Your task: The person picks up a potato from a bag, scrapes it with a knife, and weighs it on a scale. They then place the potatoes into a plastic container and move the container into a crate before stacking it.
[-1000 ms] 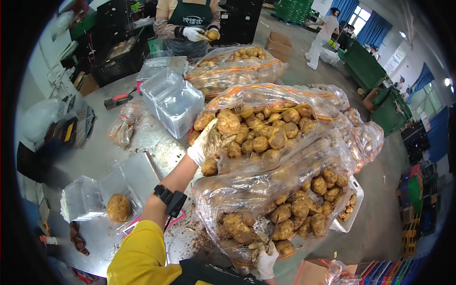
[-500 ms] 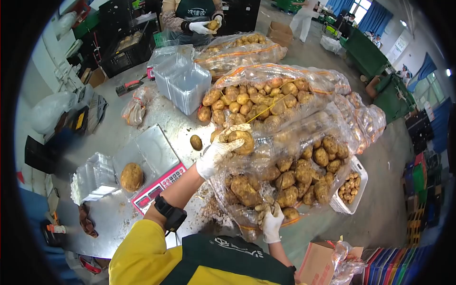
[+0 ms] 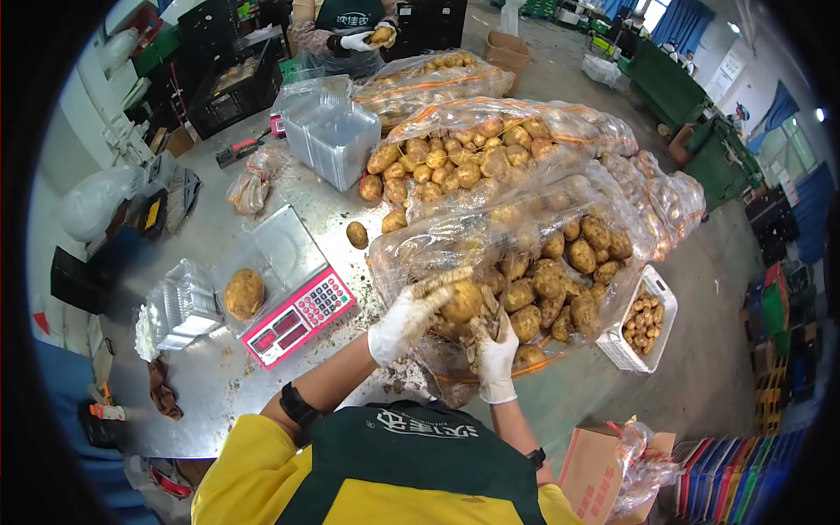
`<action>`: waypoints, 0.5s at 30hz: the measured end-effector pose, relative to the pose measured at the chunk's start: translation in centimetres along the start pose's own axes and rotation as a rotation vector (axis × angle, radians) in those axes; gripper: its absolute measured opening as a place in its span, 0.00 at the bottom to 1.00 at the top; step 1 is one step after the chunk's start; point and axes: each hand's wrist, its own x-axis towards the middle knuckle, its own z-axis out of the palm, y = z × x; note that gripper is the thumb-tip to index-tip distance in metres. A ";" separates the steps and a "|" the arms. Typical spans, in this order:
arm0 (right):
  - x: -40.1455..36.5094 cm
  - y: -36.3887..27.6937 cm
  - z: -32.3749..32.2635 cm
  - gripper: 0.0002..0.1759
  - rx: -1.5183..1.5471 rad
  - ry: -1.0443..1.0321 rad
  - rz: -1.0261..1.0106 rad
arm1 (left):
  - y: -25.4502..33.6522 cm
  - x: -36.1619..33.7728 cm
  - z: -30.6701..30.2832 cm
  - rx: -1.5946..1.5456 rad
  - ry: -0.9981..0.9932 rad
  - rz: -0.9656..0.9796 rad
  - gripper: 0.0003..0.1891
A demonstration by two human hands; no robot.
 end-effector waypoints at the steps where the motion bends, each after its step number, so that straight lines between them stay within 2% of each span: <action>1: 0.3 -0.1 0.4 0.30 0.004 -0.029 -0.063 | -0.7 -0.5 0.2 0.046 0.001 -0.031 0.19; 2: 0.3 -0.2 0.5 0.33 0.007 -0.058 -0.125 | -1.6 -0.6 0.1 0.027 0.044 -0.037 0.18; 5: -0.4 -0.1 0.3 0.37 -0.080 -0.158 -0.021 | -1.7 -1.4 -0.1 0.103 0.086 0.036 0.17; 6: -0.9 -0.7 1.0 0.37 -0.103 -0.166 -0.116 | -1.3 -1.8 0.6 0.104 0.127 0.072 0.16; 9: -1.4 -0.7 1.5 0.37 -0.029 -0.199 -0.101 | -0.9 -2.4 0.6 0.140 0.244 0.071 0.13; 10: -1.4 -0.5 1.6 0.34 -0.181 -0.180 -0.268 | -1.7 -2.0 -0.2 0.090 0.353 0.072 0.11; 11: -1.6 -0.8 1.6 0.33 -0.081 -0.175 -0.101 | -2.3 -1.8 -1.2 0.064 0.351 0.083 0.11; 13: -2.2 -2.7 1.6 0.31 0.122 -0.158 0.214 | -0.6 -2.6 -0.7 -0.078 0.331 -0.093 0.13; 14: -2.0 -2.1 1.9 0.23 0.217 -0.107 0.154 | -0.6 -2.9 -0.9 -0.049 0.279 -0.066 0.14; 15: -2.1 -2.3 1.5 0.21 0.253 -0.106 0.212 | -0.6 -3.2 -1.1 -0.020 0.226 -0.037 0.16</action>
